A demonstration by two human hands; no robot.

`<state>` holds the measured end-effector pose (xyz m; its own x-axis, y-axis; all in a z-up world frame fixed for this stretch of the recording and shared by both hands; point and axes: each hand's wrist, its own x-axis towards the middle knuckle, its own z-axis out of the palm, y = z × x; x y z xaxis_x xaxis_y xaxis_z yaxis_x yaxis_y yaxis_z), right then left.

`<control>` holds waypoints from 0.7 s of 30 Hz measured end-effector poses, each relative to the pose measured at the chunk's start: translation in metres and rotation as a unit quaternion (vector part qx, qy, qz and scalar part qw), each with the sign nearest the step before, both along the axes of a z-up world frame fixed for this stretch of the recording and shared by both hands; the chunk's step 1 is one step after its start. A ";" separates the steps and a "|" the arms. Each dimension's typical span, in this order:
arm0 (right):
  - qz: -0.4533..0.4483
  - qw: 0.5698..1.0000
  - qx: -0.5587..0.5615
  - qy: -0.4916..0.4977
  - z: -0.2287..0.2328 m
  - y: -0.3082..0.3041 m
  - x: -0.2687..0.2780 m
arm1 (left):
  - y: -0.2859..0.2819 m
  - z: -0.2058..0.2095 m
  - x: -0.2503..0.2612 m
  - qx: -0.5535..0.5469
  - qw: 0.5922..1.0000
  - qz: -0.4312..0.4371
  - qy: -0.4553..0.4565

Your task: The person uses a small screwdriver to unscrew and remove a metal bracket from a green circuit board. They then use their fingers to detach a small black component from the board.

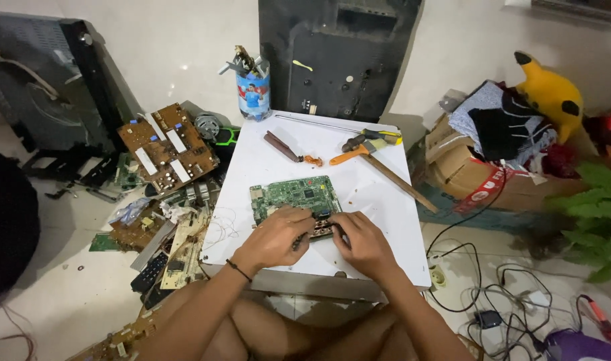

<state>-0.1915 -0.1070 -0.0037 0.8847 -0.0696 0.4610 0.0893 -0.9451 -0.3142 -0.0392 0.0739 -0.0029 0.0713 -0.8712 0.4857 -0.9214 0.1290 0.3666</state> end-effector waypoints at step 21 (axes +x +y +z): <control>0.014 0.999 -0.026 0.023 -0.014 -0.005 -0.002 | 0.004 -0.007 -0.002 -0.028 0.999 -0.018 0.007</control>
<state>-0.1931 -0.1120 -0.0178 0.9065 -0.0217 0.4217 0.1020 -0.9578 -0.2686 -0.0415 0.0782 -0.0100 0.0478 -0.8445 0.5334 -0.9107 0.1826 0.3706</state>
